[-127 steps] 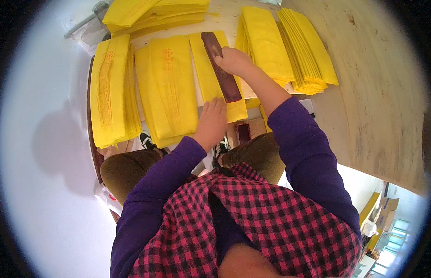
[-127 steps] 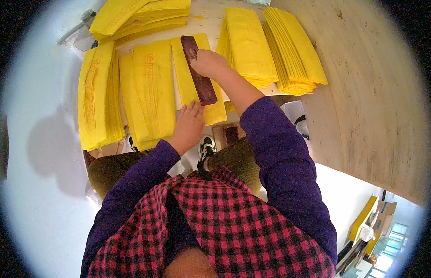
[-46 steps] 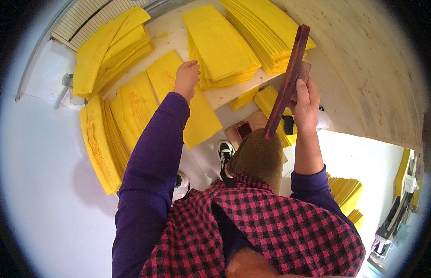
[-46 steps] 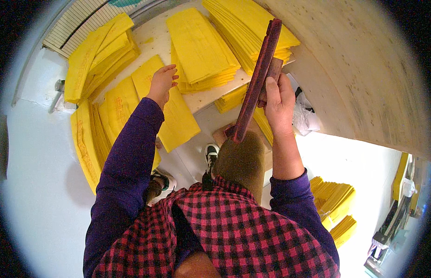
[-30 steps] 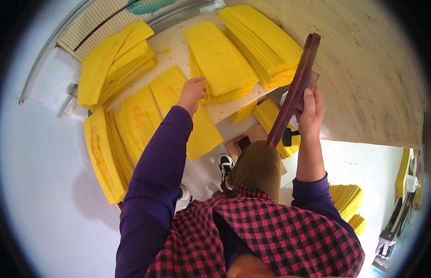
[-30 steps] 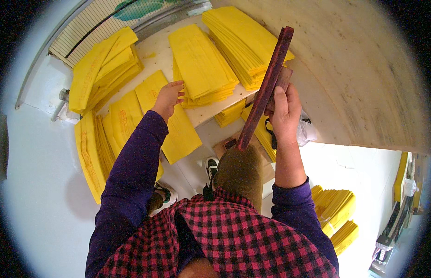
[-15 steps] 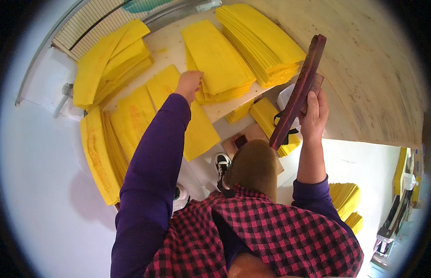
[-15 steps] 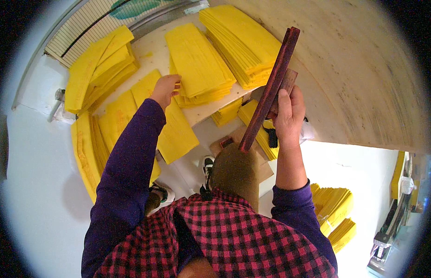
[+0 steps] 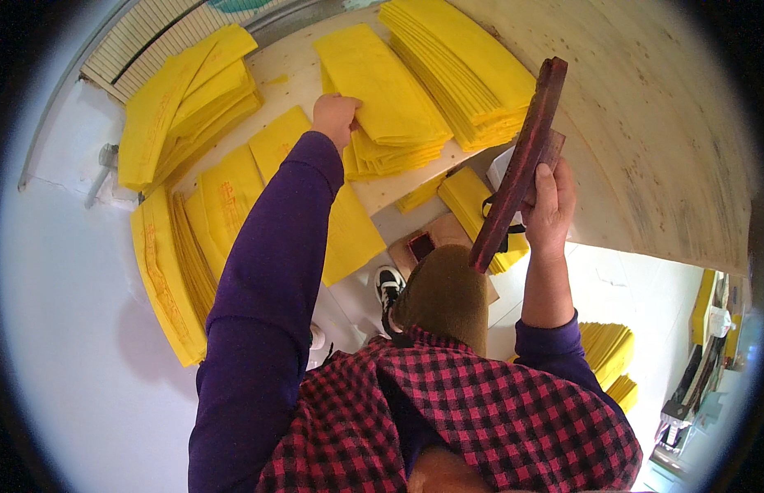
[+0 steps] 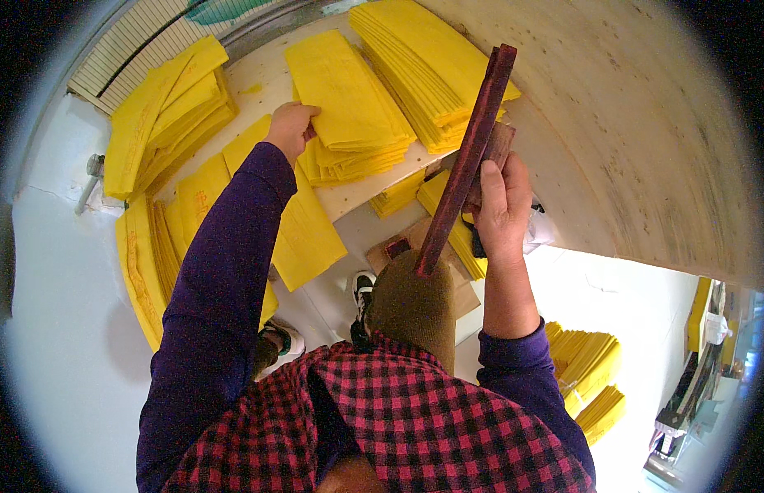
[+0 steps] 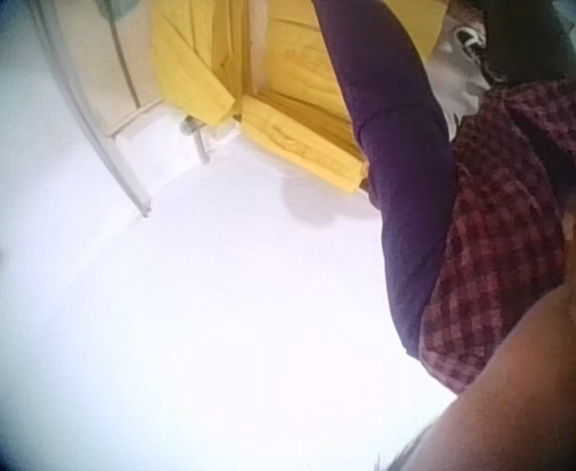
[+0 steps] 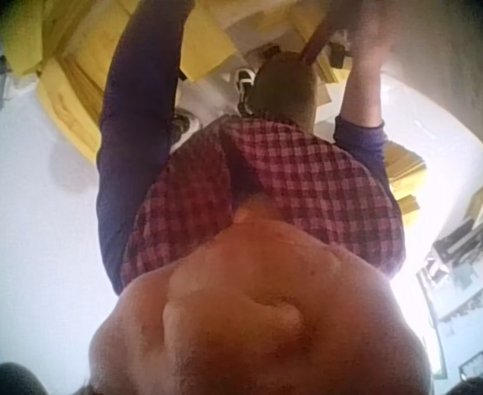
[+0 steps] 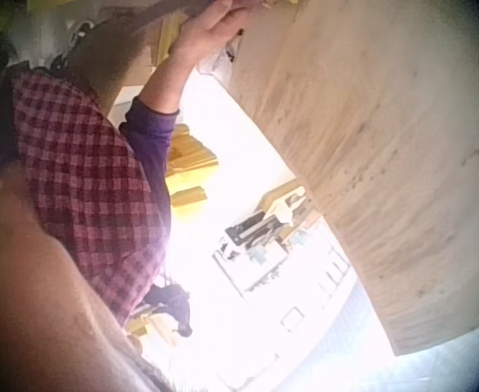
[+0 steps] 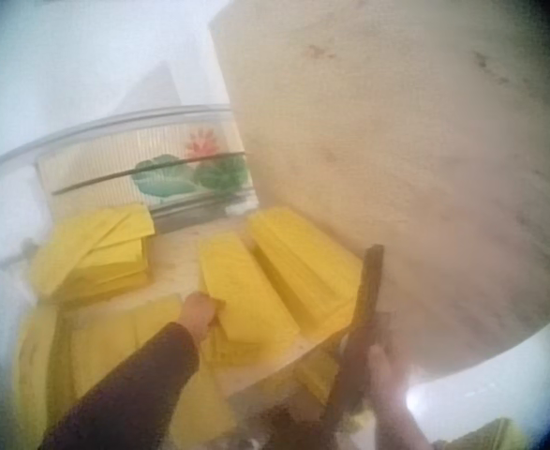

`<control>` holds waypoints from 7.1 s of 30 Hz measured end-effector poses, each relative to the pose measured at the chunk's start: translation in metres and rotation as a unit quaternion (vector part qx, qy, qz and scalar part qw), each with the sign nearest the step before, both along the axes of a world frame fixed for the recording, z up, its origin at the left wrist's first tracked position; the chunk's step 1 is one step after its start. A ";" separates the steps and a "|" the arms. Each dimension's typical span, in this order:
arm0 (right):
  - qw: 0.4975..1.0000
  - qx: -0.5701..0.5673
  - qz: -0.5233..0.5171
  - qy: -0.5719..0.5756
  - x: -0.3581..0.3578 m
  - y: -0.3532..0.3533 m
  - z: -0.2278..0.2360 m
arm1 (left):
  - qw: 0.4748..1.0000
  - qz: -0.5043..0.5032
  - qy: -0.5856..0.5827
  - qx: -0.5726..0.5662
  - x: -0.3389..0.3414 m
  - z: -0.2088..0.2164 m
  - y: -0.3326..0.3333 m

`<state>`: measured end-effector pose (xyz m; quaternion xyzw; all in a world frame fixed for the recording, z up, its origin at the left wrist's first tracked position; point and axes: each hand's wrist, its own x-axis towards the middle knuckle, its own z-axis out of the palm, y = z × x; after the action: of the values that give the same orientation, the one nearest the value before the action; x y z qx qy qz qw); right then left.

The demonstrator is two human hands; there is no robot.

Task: The person repeatedly picks up yellow rectangular sheets from a table, uses a dark wooden block to press or align them, and stacks them into neat piles. The person then gathers the stacks and places them into a plastic bag.

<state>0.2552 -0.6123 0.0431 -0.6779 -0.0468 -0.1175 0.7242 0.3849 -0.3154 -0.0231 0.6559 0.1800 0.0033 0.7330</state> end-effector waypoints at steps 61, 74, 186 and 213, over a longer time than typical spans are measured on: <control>0.703 -0.667 0.245 -0.004 0.024 0.271 -0.089 | 0.967 0.083 0.089 -0.222 -0.287 -0.090 -0.017; 0.720 -0.649 0.243 -0.025 0.025 0.263 -0.086 | 0.965 0.078 0.067 -0.239 -0.290 -0.092 -0.017; 0.983 -0.140 -0.089 -0.084 -0.069 -0.084 -0.004 | 0.961 -0.121 0.074 -0.239 -0.022 0.046 -0.045; 0.990 -0.122 -0.064 -0.020 -0.052 -0.067 -0.011 | 0.990 -0.084 0.089 0.064 0.082 -0.010 -0.097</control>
<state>0.2032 -0.6797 0.0321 -0.7602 -0.0319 -0.1708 0.6261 0.4665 -0.4126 -0.0334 0.7119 0.1884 -0.1056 0.6683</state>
